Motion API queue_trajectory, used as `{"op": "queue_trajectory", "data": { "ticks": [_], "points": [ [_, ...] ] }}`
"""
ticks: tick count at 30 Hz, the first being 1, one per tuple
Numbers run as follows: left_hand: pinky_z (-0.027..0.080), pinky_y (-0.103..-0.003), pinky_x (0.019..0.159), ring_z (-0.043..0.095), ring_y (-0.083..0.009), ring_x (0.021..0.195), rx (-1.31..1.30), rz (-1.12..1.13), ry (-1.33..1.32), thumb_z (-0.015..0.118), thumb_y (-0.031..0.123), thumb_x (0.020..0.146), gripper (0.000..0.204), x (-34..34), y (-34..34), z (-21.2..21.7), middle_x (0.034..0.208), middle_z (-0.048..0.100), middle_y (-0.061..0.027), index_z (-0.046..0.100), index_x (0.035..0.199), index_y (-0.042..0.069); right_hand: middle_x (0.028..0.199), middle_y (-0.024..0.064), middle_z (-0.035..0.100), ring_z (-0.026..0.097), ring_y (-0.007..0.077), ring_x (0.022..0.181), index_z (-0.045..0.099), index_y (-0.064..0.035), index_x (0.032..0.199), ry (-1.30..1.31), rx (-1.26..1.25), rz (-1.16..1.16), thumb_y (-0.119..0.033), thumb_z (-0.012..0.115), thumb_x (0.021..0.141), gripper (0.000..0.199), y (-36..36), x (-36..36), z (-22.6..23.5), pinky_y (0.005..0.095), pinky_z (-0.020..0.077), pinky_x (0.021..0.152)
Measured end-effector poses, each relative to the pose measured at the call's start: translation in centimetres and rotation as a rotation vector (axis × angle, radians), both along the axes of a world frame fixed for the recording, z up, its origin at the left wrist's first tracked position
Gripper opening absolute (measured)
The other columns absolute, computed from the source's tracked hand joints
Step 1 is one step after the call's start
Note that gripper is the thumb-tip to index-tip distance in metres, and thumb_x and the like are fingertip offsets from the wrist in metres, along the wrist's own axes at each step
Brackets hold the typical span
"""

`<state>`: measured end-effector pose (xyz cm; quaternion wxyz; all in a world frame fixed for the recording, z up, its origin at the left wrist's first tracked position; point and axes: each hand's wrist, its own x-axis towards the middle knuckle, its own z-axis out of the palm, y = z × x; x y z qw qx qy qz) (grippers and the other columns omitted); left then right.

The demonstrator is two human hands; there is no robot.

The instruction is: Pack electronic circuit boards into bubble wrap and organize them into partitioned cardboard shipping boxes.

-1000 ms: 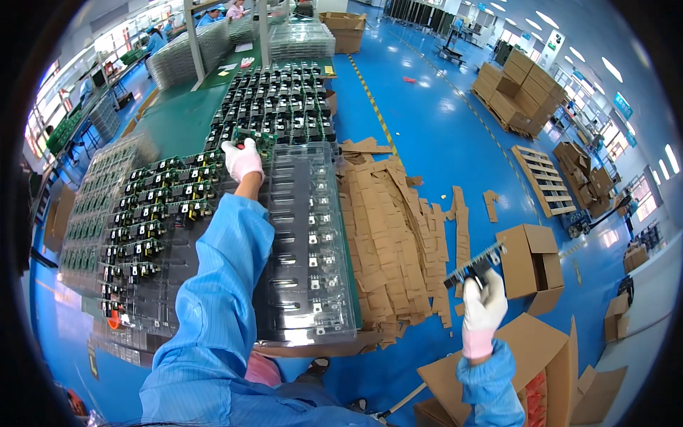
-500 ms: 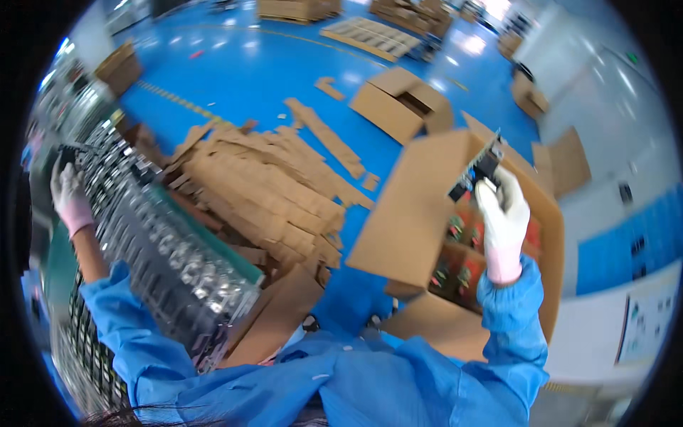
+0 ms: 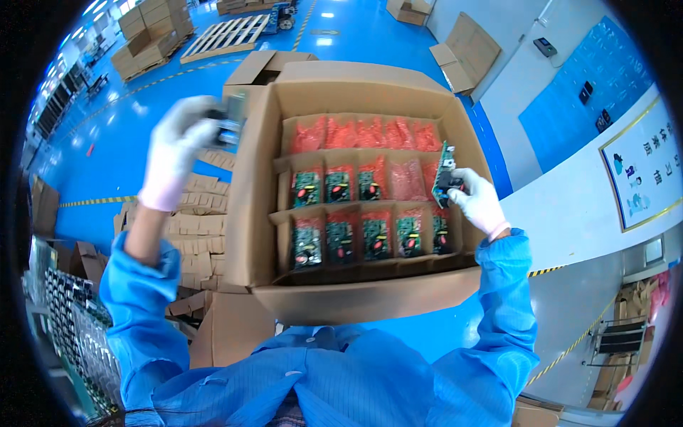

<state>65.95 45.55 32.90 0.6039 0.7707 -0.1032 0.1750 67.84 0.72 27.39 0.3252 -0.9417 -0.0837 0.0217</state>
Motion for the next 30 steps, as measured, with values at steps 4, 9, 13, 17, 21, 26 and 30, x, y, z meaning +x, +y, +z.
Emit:
{"op": "queue_trajectory", "data": {
  "ticks": [4,9,13,17,21,26,30],
  "points": [
    [0.048,-0.035,0.072,0.06,-0.0281,0.076,0.412,-0.202,-0.241,0.055,0.006,0.069,0.028,6.7,-13.4,-4.8,0.092,0.063,-0.0096,0.061,0.096,0.006,0.097,0.0116,0.061,0.057,0.023,0.082,0.053,-0.0013,0.112,0.044,-0.039,0.042,0.0,0.057,0.075,0.037,-5.7,5.0,-4.3,0.0319,0.044,0.079],
    [0.048,-0.038,0.071,0.055,-0.0312,0.079,0.683,-0.372,-0.319,0.053,0.003,0.068,0.026,13.0,-24.6,-13.6,0.089,0.059,-0.0103,0.058,0.093,0.008,0.093,0.0132,0.062,0.058,0.027,0.08,0.054,-0.0026,0.111,0.124,-0.006,0.111,-0.002,0.057,0.072,0.039,-9.6,10.8,-8.4,0.0346,0.045,0.076],
    [0.048,-0.039,0.072,0.054,-0.0319,0.082,0.993,-0.411,-0.297,0.055,0.005,0.069,0.022,14.9,-29.5,-17.4,0.093,0.056,-0.0106,0.056,0.09,0.008,0.093,0.0151,0.063,0.059,0.0306,0.082,0.054,-0.0026,0.11,0.161,-0.032,0.156,-0.005,0.058,0.072,0.039,-10.6,13.4,-11.3,0.0365,0.0458,0.076],
    [0.049,-0.039,0.071,0.054,-0.0323,0.083,1.142,-0.419,-0.226,0.057,0.006,0.068,0.021,15.5,-32.0,-19.9,0.095,0.054,-0.0111,0.055,0.089,0.008,0.092,0.0178,0.063,0.06,0.0348,0.083,0.056,-0.0029,0.107,0.093,-0.119,0.252,-0.008,0.058,0.071,0.036,-10.8,14.6,-13.7,0.039,0.047,0.075],
    [0.05,-0.04,0.067,0.056,-0.0336,0.081,1.216,-0.425,-0.106,0.058,0.006,0.068,0.017,15.7,-32.6,-21.8,0.093,0.055,-0.012,0.054,0.085,0.007,0.098,0.0199,0.062,0.058,0.0379,0.087,0.057,-0.0021,0.102,0.16,-0.635,0.222,-0.013,0.058,0.073,0.03,-8.4,15.1,-14.2,0.0437,0.0478,0.073],
    [0.05,-0.041,0.063,0.057,-0.0352,0.077,1.284,-0.479,0.091,0.057,0.005,0.069,0.017,15.4,-34.7,-23.1,0.091,0.056,-0.0125,0.056,0.085,0.007,0.093,0.0209,0.063,0.058,0.0408,0.085,0.058,-0.0016,0.095,0.248,-0.808,0.339,-0.016,0.057,0.073,0.026,-7.3,15.7,-15.9,0.0456,0.048,0.071],
    [0.05,-0.043,0.063,0.058,-0.0359,0.076,1.222,-0.477,0.06,0.057,0.006,0.07,0.016,15.8,-34.0,-25.0,0.09,0.056,-0.0132,0.057,0.085,0.006,0.089,0.0204,0.063,0.059,0.0404,0.081,0.06,-0.0011,0.092,0.288,-0.804,0.36,-0.015,0.057,0.072,0.025,-7.3,16.5,-17.6,0.0448,0.0488,0.07]
  ]
}}
